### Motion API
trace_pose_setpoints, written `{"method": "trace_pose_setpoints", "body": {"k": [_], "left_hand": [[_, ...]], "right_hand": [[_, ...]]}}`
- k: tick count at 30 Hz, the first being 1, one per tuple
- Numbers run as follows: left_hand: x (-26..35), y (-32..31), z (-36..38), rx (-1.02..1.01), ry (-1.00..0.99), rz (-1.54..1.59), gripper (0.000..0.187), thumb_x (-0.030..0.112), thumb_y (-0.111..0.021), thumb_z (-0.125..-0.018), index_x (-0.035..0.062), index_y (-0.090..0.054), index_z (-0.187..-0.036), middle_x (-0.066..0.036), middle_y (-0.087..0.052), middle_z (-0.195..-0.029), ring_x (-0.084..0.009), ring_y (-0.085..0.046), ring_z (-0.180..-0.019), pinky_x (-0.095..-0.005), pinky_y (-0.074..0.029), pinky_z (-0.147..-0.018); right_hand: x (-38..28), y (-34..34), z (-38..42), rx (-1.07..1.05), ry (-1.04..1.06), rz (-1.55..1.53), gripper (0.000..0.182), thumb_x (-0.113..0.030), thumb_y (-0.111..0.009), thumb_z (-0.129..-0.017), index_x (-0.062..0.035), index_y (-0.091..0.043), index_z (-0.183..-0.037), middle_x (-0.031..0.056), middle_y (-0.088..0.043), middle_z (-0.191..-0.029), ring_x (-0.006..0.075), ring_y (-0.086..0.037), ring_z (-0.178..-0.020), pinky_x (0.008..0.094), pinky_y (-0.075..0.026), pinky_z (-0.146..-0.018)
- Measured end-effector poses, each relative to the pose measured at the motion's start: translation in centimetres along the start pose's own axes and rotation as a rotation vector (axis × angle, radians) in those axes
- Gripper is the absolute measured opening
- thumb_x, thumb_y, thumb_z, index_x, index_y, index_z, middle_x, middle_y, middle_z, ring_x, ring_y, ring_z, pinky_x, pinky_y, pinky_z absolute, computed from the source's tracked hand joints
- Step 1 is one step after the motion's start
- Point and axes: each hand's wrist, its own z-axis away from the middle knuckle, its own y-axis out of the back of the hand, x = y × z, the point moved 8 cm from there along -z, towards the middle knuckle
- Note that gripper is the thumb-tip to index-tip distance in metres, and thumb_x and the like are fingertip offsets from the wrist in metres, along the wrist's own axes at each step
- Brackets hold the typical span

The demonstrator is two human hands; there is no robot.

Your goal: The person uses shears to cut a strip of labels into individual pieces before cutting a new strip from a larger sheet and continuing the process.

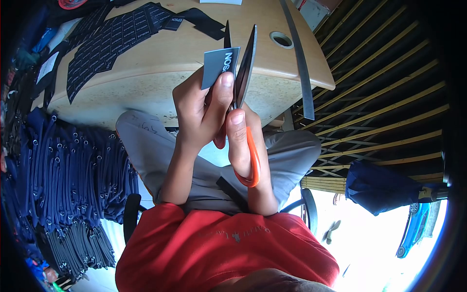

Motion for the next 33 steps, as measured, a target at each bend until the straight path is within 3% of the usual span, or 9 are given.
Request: {"method": "trace_pose_setpoints", "body": {"k": [15, 24, 33], "left_hand": [[0.14, 0.1, 0.13, 0.01, 0.021, 0.022, 0.019, 0.013, -0.057, -0.093, 0.0009, -0.057, -0.079, -0.001, -0.05, -0.057, -0.0055, -0.044, -0.049, -0.023, -0.035, -0.046], [0.39, 0.2, 0.13, 0.014, 0.011, 0.019, 0.02, 0.015, -0.057, -0.093, 0.0008, -0.058, -0.08, -0.002, -0.05, -0.057, -0.0064, -0.045, -0.05, -0.0235, -0.036, -0.047], [0.58, 0.32, 0.17, 0.011, 0.022, 0.032, 0.018, 0.015, -0.057, -0.093, -0.0003, -0.059, -0.083, -0.003, -0.053, -0.06, -0.0068, -0.046, -0.052, -0.024, -0.038, -0.048]], "right_hand": [[-0.36, -0.04, 0.24, -0.006, 0.0, 0.023, 0.052, -0.046, -0.041, -0.097, 0.0037, -0.055, -0.106, 0.0126, -0.054, -0.058, 0.0216, -0.058, -0.054, 0.0325, -0.045, -0.053], [-0.5, -0.06, 0.47, -0.003, -0.02, 0.029, 0.049, -0.043, -0.042, -0.098, 0.0035, -0.055, -0.105, 0.0145, -0.058, -0.064, 0.0238, -0.06, -0.06, 0.0332, -0.046, -0.058], [-0.45, -0.15, 0.54, 0.005, -0.048, 0.0, 0.045, -0.039, -0.041, -0.1, 0.0027, -0.057, -0.103, 0.0133, -0.057, -0.063, 0.02, -0.059, -0.058, 0.0317, -0.045, -0.056]]}}
